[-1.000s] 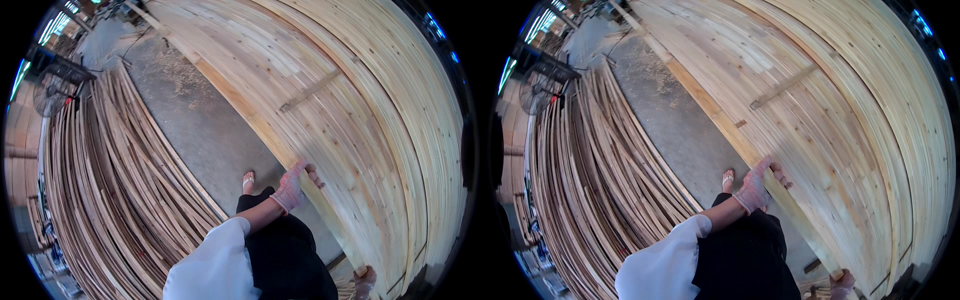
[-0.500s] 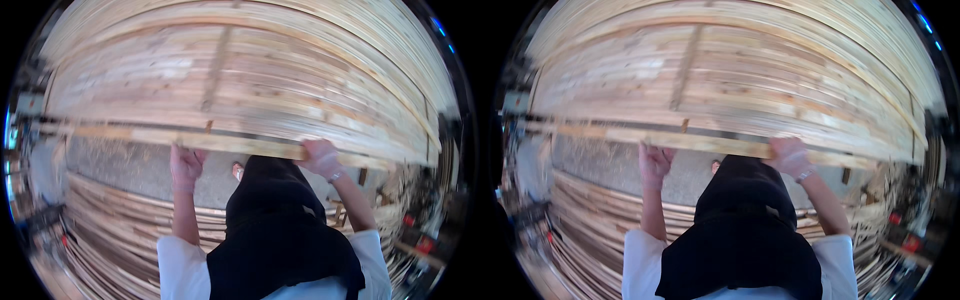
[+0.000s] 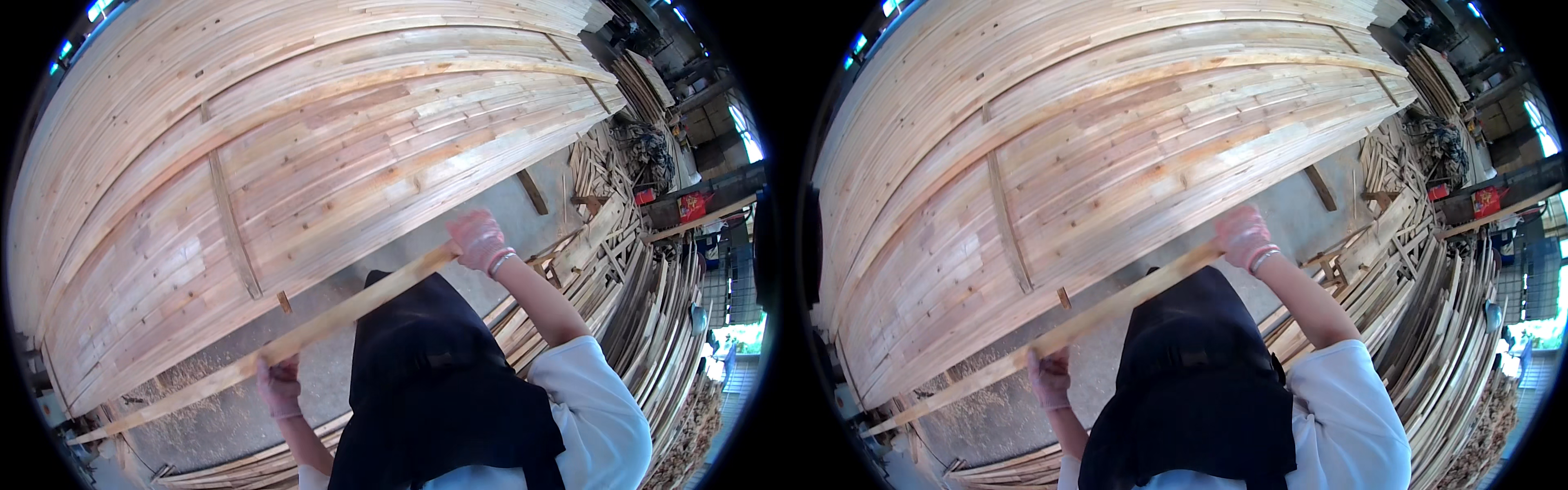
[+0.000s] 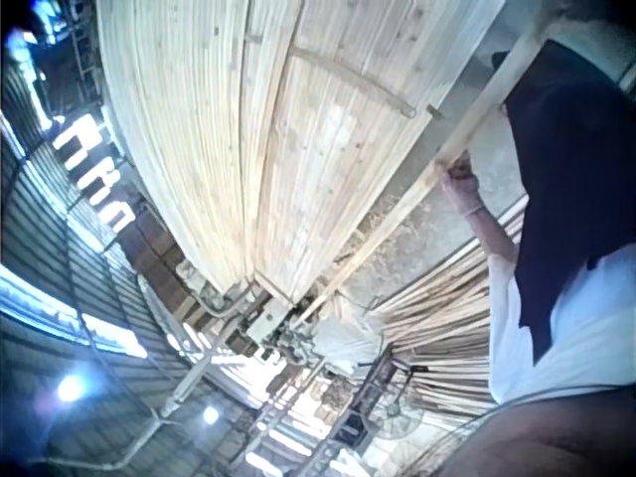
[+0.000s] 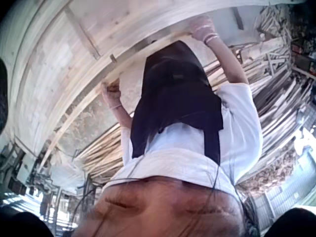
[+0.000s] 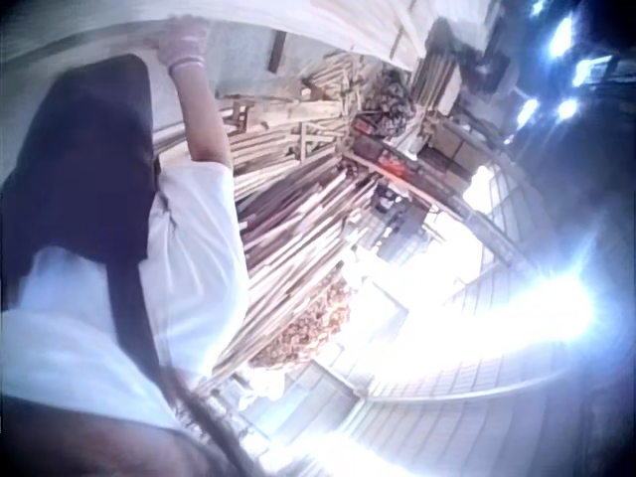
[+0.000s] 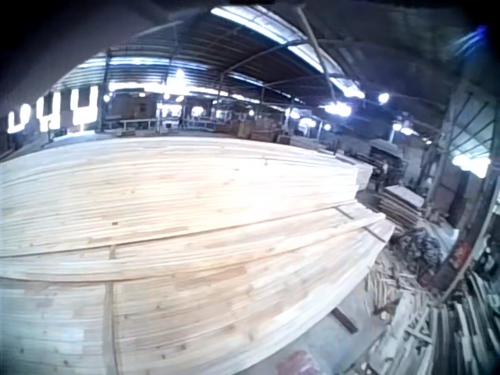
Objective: The person organizes wood planks by hand on a stack and سپس feeds a plank through a industrial woodworking machine.
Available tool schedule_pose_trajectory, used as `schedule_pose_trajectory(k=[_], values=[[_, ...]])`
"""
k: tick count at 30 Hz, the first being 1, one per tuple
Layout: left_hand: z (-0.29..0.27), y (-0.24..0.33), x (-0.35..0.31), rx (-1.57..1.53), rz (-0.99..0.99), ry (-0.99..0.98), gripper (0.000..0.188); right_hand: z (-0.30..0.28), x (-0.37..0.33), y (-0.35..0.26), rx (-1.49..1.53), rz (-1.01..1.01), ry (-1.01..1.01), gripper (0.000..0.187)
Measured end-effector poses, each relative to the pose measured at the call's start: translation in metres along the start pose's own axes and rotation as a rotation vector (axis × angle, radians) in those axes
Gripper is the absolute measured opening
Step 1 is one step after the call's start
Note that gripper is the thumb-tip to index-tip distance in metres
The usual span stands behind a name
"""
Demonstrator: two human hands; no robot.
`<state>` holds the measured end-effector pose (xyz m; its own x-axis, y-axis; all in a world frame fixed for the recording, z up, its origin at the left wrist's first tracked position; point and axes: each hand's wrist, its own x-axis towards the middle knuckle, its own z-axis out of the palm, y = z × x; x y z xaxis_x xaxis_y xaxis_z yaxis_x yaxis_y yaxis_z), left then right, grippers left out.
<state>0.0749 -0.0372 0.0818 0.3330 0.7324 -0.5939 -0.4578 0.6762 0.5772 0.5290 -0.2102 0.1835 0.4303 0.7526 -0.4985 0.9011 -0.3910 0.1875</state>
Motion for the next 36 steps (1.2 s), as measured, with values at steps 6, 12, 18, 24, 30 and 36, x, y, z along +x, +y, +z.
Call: schedule_pose_trajectory(k=[6, 12, 18, 24, 30, 36], values=[[0.008, 0.003, 0.001, -0.222, 0.092, -0.027, 0.049, 0.021, 0.006, -0.072, 0.652, 0.017, -0.059, 0.043], [0.068, -0.087, 0.006, -0.195, -0.261, -0.261, 0.058, -0.039, 0.017, -0.138, 0.469, -0.543, -0.212, 0.041], [0.072, -0.064, 0.035, -0.307, -0.006, 0.162, 0.022, -0.073, 0.077, -0.08, 0.343, -0.73, 0.312, 0.029], [0.056, -0.042, 0.02, -0.56, 0.241, 0.332, 0.032, -0.103, 0.199, 0.087, 0.202, -0.333, 0.664, 0.044], [0.094, -0.098, -0.001, -0.674, 0.132, 0.368, 0.031, -0.086, 0.33, 0.216, -0.221, 0.036, 0.749, 0.056], [0.137, -0.138, -0.028, -0.745, 0.007, 0.769, 0.025, -0.102, 0.385, 0.22, -0.343, 0.258, 0.661, 0.008]])
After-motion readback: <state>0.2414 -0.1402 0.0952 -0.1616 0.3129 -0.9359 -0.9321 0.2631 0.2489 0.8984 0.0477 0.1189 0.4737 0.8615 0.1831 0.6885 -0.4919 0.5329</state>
